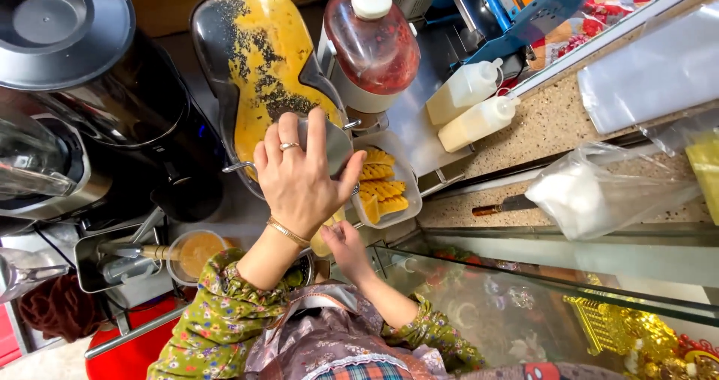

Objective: Making a fruit juice and serving it to a customer at a street stall.

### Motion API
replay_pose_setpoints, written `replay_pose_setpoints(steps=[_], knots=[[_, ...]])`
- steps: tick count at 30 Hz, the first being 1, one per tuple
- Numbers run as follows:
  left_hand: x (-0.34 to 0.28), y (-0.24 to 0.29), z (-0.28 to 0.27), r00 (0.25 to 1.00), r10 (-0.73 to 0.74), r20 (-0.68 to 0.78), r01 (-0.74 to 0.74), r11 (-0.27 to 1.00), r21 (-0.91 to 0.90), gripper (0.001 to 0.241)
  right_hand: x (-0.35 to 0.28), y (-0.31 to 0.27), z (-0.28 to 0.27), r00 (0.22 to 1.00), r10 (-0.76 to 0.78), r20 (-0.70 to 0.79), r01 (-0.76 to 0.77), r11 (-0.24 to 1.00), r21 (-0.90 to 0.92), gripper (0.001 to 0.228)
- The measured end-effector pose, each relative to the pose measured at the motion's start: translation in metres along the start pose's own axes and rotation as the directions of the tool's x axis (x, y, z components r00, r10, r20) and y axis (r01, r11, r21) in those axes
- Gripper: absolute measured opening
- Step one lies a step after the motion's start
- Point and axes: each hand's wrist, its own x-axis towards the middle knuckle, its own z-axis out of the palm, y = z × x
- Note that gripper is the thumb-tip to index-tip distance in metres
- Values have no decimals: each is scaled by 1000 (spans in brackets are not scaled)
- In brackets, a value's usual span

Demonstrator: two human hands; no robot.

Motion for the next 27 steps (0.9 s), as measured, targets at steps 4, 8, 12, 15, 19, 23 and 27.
replay_pose_setpoints(steps=[4,8,12,15,19,23,27], knots=[[-8,4,-1,1000,0,-15,0,1000,5,71,5,11,2,999,-5,-37,4,1000,-27,36],[-14,7,-2,1000,-5,-24,5,1000,-1,71,6,16,2,999,-2,-38,0,999,-38,33],[-15,8,-2,1000,-6,-25,6,1000,-1,71,10,29,2,997,-51,-53,49,998,-41,30],[-15,8,-2,1000,-11,-24,11,1000,-6,71,7,20,2,996,-63,-59,58,995,-79,32],[-15,8,-2,1000,-16,-18,16,1000,-9,71,5,10,2,998,-25,-53,23,998,-53,30],[-16,7,0,1000,-17,-21,17,1000,-5,71,6,15,2,996,-56,-65,52,997,-62,31],[-16,7,0,999,-19,-30,18,1000,-7,71,7,18,1,994,-87,-73,79,991,-105,30]])
